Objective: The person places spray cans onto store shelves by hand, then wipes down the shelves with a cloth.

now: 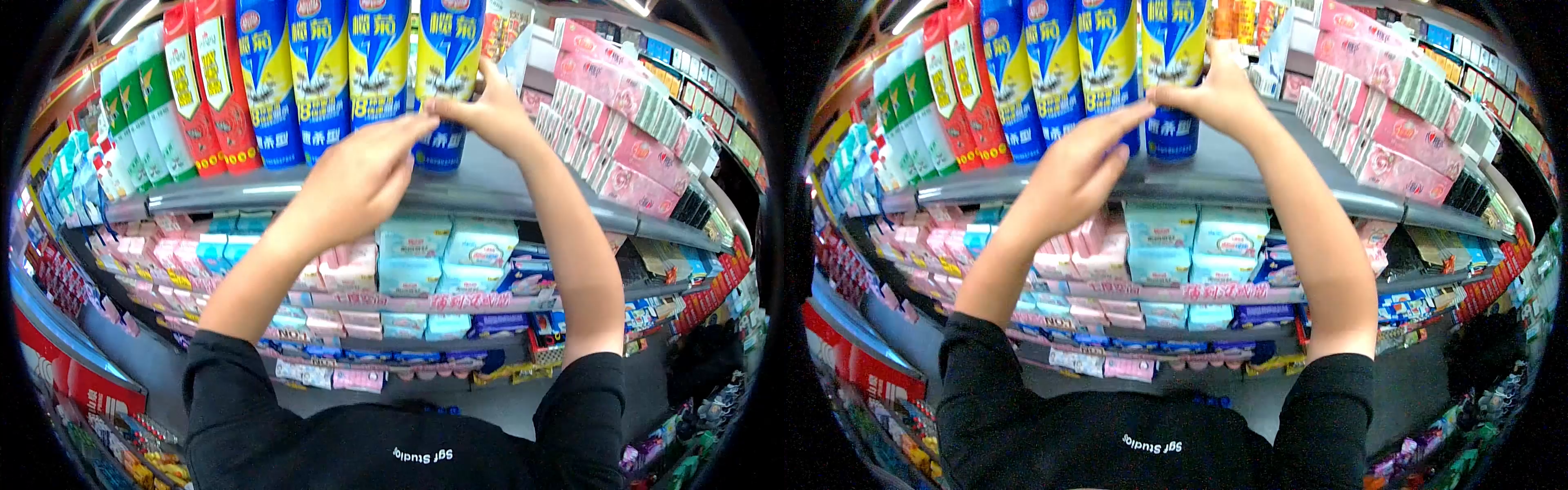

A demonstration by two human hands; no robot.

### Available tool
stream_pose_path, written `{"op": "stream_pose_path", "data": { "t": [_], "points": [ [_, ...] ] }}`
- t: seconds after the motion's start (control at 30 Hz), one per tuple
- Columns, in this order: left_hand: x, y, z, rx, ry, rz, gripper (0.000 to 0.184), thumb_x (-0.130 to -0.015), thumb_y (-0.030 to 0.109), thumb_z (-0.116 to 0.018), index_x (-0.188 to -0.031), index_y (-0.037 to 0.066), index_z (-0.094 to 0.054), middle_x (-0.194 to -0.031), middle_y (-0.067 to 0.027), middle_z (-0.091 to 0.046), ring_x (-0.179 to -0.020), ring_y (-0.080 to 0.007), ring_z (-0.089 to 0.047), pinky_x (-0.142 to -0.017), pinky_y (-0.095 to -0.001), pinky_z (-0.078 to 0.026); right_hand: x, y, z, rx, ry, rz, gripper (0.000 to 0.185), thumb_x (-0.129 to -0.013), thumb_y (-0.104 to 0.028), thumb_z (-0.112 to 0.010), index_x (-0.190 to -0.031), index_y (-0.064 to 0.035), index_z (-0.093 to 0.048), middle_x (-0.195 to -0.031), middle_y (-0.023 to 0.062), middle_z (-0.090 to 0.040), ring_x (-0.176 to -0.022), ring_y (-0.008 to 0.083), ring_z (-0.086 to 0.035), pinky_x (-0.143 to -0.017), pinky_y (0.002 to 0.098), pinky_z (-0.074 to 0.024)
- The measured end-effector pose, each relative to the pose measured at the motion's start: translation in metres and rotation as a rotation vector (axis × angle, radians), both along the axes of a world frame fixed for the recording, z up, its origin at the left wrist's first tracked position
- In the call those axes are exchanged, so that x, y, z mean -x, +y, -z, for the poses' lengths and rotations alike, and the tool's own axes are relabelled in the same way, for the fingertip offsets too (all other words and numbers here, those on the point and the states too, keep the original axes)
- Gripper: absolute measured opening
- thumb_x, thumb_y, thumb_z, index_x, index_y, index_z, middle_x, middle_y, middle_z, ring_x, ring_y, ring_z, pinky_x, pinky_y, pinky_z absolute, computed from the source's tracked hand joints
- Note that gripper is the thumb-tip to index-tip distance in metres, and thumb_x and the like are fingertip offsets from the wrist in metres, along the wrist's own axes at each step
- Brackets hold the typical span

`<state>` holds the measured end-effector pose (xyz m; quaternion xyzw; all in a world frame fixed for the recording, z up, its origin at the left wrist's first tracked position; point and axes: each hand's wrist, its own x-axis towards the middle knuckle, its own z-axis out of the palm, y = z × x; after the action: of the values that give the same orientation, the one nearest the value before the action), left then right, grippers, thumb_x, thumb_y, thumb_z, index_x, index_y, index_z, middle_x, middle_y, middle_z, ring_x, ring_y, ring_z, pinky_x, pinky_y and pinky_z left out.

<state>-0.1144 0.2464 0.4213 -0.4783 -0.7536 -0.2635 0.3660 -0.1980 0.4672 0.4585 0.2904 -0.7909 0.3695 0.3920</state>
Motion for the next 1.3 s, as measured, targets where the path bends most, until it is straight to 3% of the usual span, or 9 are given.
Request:
{"op": "stream_pose_path", "data": {
  "t": [0.07,0.1,0.33,0.53,0.63,0.97,1.0,1.03,1.3],
  "points": [
    [-0.005,0.000,0.000,0.043,0.040,-0.062,0.035,-0.083,0.005,-0.053,-0.118,0.002,-0.055,-0.120,-0.0185,-0.058,-0.111,-0.0332,-0.055,-0.095,-0.0394,-0.043,-0.009,-0.006,0.004,0.115,-0.143,-0.206,0.078,-0.061,-0.034,-0.085,-0.120,0.0014,-0.048,-0.107,0.0173,-0.061,-0.098,0.0244,-0.060,-0.088,0.0330,-0.0472],
    [-0.005,0.000,0.002,0.058,0.061,-0.071,0.034,-0.082,0.005,-0.054,-0.115,0.001,-0.057,-0.118,-0.0186,-0.059,-0.109,-0.0336,-0.057,-0.093,-0.0402,-0.044,-0.021,-0.010,-0.001,0.079,-0.158,-0.173,0.068,-0.067,-0.017,-0.083,-0.121,-0.0003,-0.044,-0.107,0.0113,-0.062,-0.094,0.0182,-0.062,-0.080,0.0302,-0.0517],
    [0.002,0.002,0.024,0.081,0.157,-0.114,0.035,-0.076,0.010,-0.061,-0.110,0.003,-0.058,-0.117,-0.0151,-0.060,-0.103,-0.0299,-0.059,-0.086,-0.0395,-0.046,-0.031,-0.014,-0.001,0.150,-0.291,-0.278,0.080,-0.066,-0.022,-0.084,-0.129,-0.0014,-0.039,-0.115,0.0149,-0.059,-0.104,0.0219,-0.059,-0.086,0.0339,-0.0494],
    [0.003,0.006,0.036,0.089,0.207,-0.117,0.035,-0.075,0.010,-0.062,-0.110,0.003,-0.059,-0.117,-0.0136,-0.060,-0.104,-0.0288,-0.058,-0.087,-0.0395,-0.044,-0.030,-0.003,0.011,-0.030,-0.364,-0.041,0.081,-0.063,-0.032,-0.085,-0.123,0.0034,-0.045,-0.106,0.0164,-0.061,-0.094,0.0209,-0.061,-0.081,0.0322,-0.0499],
    [0.008,0.005,0.040,0.079,0.248,-0.108,0.034,-0.075,0.009,-0.062,-0.108,0.003,-0.059,-0.116,-0.0127,-0.059,-0.104,-0.0279,-0.057,-0.087,-0.0390,-0.043,-0.033,-0.004,0.017,0.050,-0.399,-0.134,0.082,-0.062,-0.035,-0.084,-0.123,0.0042,-0.045,-0.104,0.0172,-0.062,-0.092,0.0209,-0.061,-0.079,0.0317,-0.0499],
    [0.011,0.009,0.043,0.069,0.289,-0.102,0.036,-0.073,0.008,-0.062,-0.109,0.003,-0.059,-0.117,-0.0119,-0.059,-0.105,-0.0268,-0.057,-0.087,-0.0390,-0.043,-0.044,-0.014,0.013,0.151,-0.478,-0.263,0.070,-0.071,-0.019,-0.079,-0.126,0.0026,-0.040,-0.112,0.0149,-0.058,-0.095,0.0193,-0.060,-0.081,0.0322,-0.0504],
    [0.011,0.010,0.044,0.069,0.292,-0.106,0.037,-0.073,0.008,-0.062,-0.109,0.003,-0.058,-0.117,-0.0118,-0.059,-0.105,-0.0269,-0.057,-0.087,-0.0391,-0.043,-0.039,-0.013,0.016,0.105,-0.416,-0.259,0.066,-0.075,-0.019,-0.077,-0.126,-0.0001,-0.039,-0.106,0.0139,-0.060,-0.091,0.0170,-0.060,-0.068,0.0291,-0.0516],
    [0.012,0.011,0.044,0.069,0.297,-0.110,0.038,-0.073,0.008,-0.062,-0.110,0.003,-0.058,-0.117,-0.0118,-0.059,-0.104,-0.0270,-0.057,-0.087,-0.0391,-0.043,-0.037,-0.011,0.017,0.106,-0.421,-0.257,0.066,-0.075,-0.019,-0.077,-0.126,-0.0001,-0.039,-0.106,0.0139,-0.060,-0.091,0.0170,-0.060,-0.068,0.0291,-0.0516],
    [0.014,0.013,0.044,0.071,0.287,-0.099,0.039,-0.072,0.008,-0.062,-0.111,0.002,-0.057,-0.117,-0.0123,-0.059,-0.105,-0.0277,-0.057,-0.087,-0.0396,-0.043,-0.032,-0.011,0.022,0.121,-0.397,-0.295,0.064,-0.077,-0.020,-0.076,-0.125,0.0002,-0.040,-0.111,0.0147,-0.059,-0.100,0.0186,-0.058,-0.083,0.0315,-0.0500]
  ]
}}
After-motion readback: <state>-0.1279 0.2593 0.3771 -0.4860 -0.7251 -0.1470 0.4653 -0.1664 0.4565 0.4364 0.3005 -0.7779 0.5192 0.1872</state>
